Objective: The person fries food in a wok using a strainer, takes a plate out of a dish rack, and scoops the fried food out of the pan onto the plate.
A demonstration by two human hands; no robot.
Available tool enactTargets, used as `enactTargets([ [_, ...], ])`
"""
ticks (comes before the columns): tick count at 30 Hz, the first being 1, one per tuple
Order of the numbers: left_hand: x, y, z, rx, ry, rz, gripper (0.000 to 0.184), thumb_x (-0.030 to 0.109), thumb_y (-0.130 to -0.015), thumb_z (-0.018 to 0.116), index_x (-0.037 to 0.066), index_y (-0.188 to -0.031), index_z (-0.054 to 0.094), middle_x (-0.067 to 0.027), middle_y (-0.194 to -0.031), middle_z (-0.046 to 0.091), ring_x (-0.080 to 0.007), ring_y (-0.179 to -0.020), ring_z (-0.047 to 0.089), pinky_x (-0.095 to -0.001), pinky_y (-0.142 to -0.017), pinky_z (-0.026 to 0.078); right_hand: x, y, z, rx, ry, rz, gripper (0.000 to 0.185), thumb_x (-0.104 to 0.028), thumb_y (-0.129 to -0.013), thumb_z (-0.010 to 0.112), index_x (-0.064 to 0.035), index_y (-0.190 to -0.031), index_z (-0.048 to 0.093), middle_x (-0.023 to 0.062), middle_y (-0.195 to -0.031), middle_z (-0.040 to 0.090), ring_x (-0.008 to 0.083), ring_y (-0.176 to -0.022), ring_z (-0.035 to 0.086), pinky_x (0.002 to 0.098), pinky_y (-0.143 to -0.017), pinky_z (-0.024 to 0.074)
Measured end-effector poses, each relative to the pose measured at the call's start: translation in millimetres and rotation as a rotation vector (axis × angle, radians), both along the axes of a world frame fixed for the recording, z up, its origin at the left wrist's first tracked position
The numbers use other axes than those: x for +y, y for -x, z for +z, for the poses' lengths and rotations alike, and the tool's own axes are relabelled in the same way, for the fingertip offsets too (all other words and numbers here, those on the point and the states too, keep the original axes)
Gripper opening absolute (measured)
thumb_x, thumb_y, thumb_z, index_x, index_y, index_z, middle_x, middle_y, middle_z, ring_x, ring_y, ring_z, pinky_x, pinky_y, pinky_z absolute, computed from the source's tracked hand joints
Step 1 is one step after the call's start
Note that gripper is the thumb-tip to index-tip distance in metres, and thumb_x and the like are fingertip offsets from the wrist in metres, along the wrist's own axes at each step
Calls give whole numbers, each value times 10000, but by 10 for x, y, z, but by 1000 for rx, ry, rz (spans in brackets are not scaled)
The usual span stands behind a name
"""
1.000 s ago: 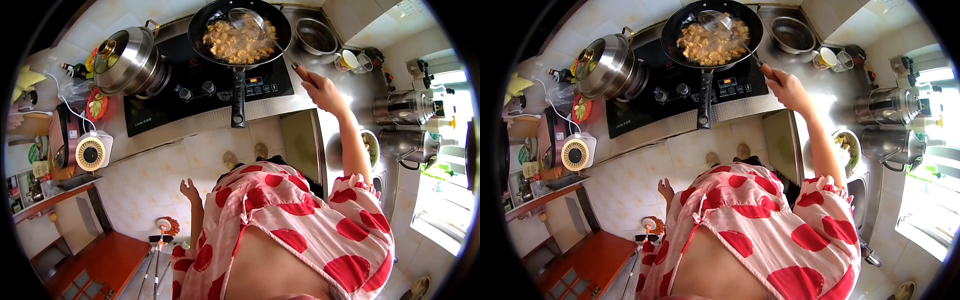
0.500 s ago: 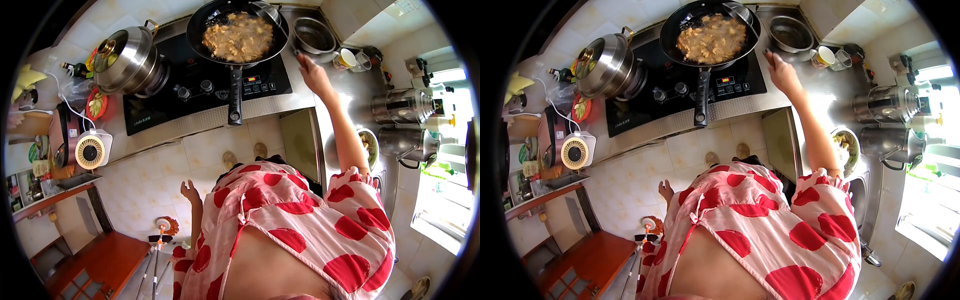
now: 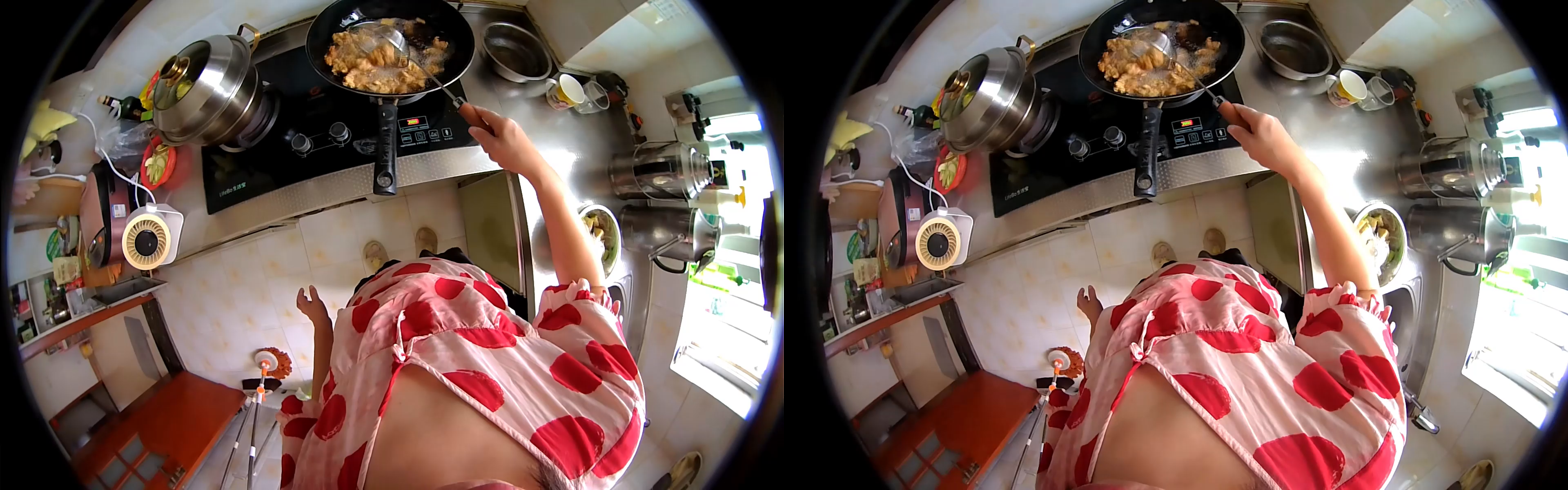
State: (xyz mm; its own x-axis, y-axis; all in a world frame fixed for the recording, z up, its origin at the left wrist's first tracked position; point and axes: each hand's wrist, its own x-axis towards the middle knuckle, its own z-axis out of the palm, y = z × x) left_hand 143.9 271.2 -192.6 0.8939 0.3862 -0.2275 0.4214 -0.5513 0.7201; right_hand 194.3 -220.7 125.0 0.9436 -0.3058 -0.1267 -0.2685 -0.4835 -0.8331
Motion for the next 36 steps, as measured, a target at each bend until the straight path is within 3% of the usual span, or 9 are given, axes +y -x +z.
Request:
enactTargets([
  [2,31,-14,-33,-12,2,-20,495,318,-827,571,-50,-1142,470,-234,-1161,423,-326,-1052,411,-396,-885,369,-56,16,-28,-109,137,16,386,-126,-832,526,-65,-1211,490,-8,-812,590,51,-551,438,210,-494,389],
  [7,124,7,-216,-19,-14,-62,512,309,-818,584,-85,-1126,477,-243,-1134,466,-332,-1005,454,-403,-872,377,150,92,195,44,-74,19,380,-117,-831,521,-55,-1204,489,80,-944,645,125,-679,561,294,-630,455],
  [13,426,-166,-610,0,5,-35,522,293,-801,606,-134,-1082,499,-288,-1082,526,-327,-977,519,-381,-853,400,-85,-197,-313,-199,284,-79,227,-180,-774,552,-37,-948,575,192,-839,612,349,-822,580,403,-713,464],
  [20,811,-407,-1049,101,-66,-110,566,344,-762,635,-113,-1073,513,-245,-980,577,-263,-819,535,-352,-713,443,-182,-655,-349,27,453,-242,340,-95,-785,435,-105,-1107,544,177,-904,616,342,-845,595,416,-730,476],
  [24,559,-460,-713,-120,-145,-221,536,310,-786,616,-122,-1083,501,-265,-1039,548,-304,-915,530,-364,-801,420,-194,-590,-548,-80,405,25,459,-67,-773,398,-165,-1211,493,186,-906,610,342,-842,593,408,-732,473],
  [27,389,-448,-430,-54,-46,-156,523,278,-787,618,-141,-1073,493,-277,-1034,545,-318,-938,523,-370,-825,406,-112,-299,-360,-258,160,-48,380,-115,-775,518,-93,-1154,536,156,-997,607,264,-934,588,339,-799,457],
  [29,319,-448,-272,79,-30,-176,515,281,-788,617,-133,-1069,494,-267,-1040,535,-328,-939,511,-380,-826,405,46,-147,-8,-134,81,-65,327,-129,-784,533,-39,-1098,553,154,-973,618,256,-903,594,323,-785,442],
  [31,196,-360,-229,-13,-74,-150,512,307,-797,606,-95,-1093,493,-256,-1098,498,-340,-1020,460,-393,-856,390,162,-97,206,48,-35,-81,318,-177,-806,530,-67,-1102,560,64,-673,589,147,-555,543,291,-501,443],
  [36,113,-271,-145,32,-13,-145,512,325,-803,595,-57,-1124,481,-255,-1156,450,-350,-1097,393,-409,-888,368,64,-284,-76,128,-92,-113,354,-217,-832,494,-116,-1169,534,-19,-562,473,70,-416,411,236,-353,348],
])
